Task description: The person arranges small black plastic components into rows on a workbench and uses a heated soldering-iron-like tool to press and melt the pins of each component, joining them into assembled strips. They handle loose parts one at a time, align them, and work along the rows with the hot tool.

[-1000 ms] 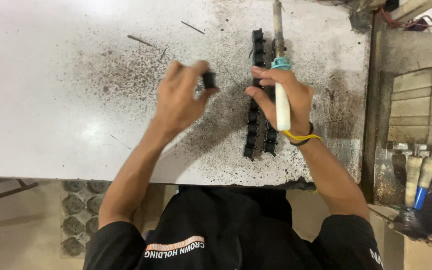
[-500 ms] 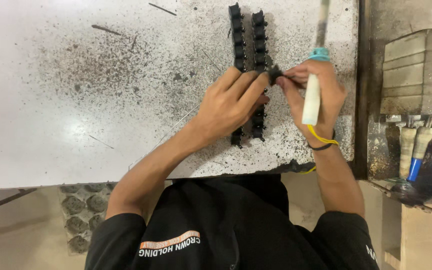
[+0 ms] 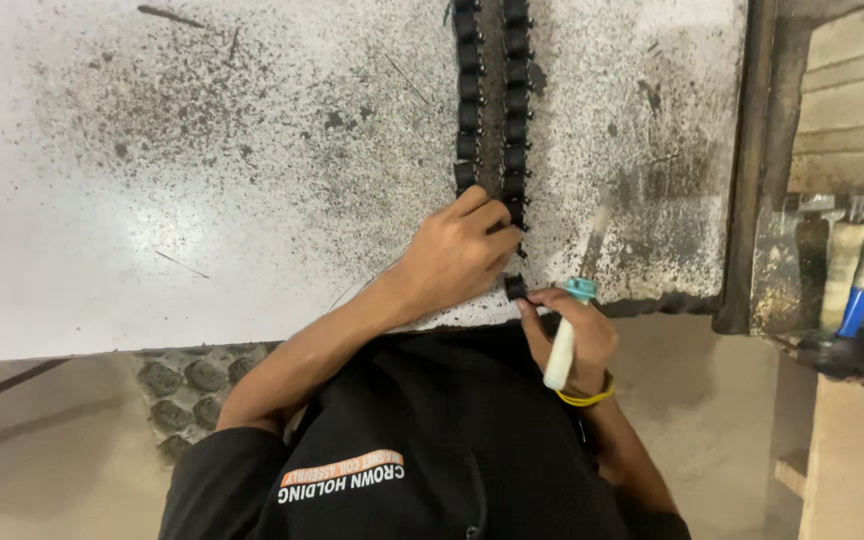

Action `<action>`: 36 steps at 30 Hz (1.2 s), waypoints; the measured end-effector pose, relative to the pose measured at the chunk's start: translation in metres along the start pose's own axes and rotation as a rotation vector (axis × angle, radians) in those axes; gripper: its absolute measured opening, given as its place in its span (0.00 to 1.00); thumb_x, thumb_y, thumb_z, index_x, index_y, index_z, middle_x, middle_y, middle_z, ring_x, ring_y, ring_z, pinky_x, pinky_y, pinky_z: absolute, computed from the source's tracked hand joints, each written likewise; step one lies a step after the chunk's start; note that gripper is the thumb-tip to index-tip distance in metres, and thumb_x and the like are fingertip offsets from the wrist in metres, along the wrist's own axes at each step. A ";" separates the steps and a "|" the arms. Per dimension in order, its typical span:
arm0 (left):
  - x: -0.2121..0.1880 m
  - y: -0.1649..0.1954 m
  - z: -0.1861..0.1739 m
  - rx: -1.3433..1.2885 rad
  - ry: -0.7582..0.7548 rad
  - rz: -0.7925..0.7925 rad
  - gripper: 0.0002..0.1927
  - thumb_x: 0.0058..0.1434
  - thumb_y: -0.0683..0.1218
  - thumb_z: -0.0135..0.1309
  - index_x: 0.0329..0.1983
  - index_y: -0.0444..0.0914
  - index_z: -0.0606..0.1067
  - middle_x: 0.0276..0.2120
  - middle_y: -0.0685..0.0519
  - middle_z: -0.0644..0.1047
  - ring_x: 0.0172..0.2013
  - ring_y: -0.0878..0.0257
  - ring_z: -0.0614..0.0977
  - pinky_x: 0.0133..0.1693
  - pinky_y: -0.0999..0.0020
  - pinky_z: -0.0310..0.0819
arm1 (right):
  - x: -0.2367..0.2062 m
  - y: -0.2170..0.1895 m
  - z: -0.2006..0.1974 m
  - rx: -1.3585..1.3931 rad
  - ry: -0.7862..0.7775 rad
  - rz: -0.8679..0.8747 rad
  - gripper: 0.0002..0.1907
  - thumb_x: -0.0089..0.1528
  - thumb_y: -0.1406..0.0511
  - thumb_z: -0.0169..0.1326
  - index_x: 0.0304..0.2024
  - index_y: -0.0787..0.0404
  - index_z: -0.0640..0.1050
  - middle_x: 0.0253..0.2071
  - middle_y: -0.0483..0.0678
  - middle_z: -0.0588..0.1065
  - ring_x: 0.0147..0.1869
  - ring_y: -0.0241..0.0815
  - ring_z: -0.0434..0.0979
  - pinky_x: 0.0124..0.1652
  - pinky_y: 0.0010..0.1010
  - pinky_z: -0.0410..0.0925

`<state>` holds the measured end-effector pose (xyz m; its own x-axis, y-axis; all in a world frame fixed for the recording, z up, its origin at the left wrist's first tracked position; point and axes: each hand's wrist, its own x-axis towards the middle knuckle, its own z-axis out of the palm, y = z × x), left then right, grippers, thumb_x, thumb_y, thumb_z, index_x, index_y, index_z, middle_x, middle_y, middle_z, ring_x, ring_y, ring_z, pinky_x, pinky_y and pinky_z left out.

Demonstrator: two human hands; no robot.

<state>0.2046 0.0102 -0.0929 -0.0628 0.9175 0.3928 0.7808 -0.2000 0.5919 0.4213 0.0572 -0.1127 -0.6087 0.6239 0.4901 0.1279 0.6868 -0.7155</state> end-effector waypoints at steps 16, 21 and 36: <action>0.003 0.011 -0.035 -0.165 -0.028 -0.033 0.13 0.60 0.36 0.60 0.48 0.31 0.76 0.44 0.47 0.77 0.45 0.49 0.76 0.48 0.57 0.75 | -0.011 0.029 -0.048 0.127 0.193 0.008 0.40 0.74 0.41 0.37 0.68 0.70 0.63 0.51 0.58 0.76 0.42 0.49 0.84 0.41 0.38 0.83; -0.010 0.011 -0.028 -0.323 -0.009 0.022 0.17 0.60 0.33 0.58 0.53 0.31 0.75 0.49 0.45 0.78 0.47 0.49 0.78 0.50 0.58 0.75 | -0.045 0.000 -0.077 0.410 0.195 0.295 0.43 0.70 0.39 0.43 0.64 0.73 0.70 0.52 0.60 0.73 0.45 0.49 0.82 0.43 0.42 0.79; -0.022 0.008 0.003 -0.088 0.086 -0.126 0.15 0.54 0.35 0.58 0.46 0.32 0.78 0.42 0.50 0.73 0.40 0.56 0.77 0.37 0.62 0.78 | -0.020 -0.019 -0.071 0.123 0.059 0.485 0.23 0.65 0.61 0.59 0.51 0.78 0.78 0.39 0.62 0.79 0.37 0.46 0.83 0.39 0.28 0.75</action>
<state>0.2144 -0.0107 -0.0988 -0.2128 0.9050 0.3683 0.7064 -0.1178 0.6979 0.4860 0.0585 -0.0738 -0.4564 0.8828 0.1115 0.2895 0.2658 -0.9195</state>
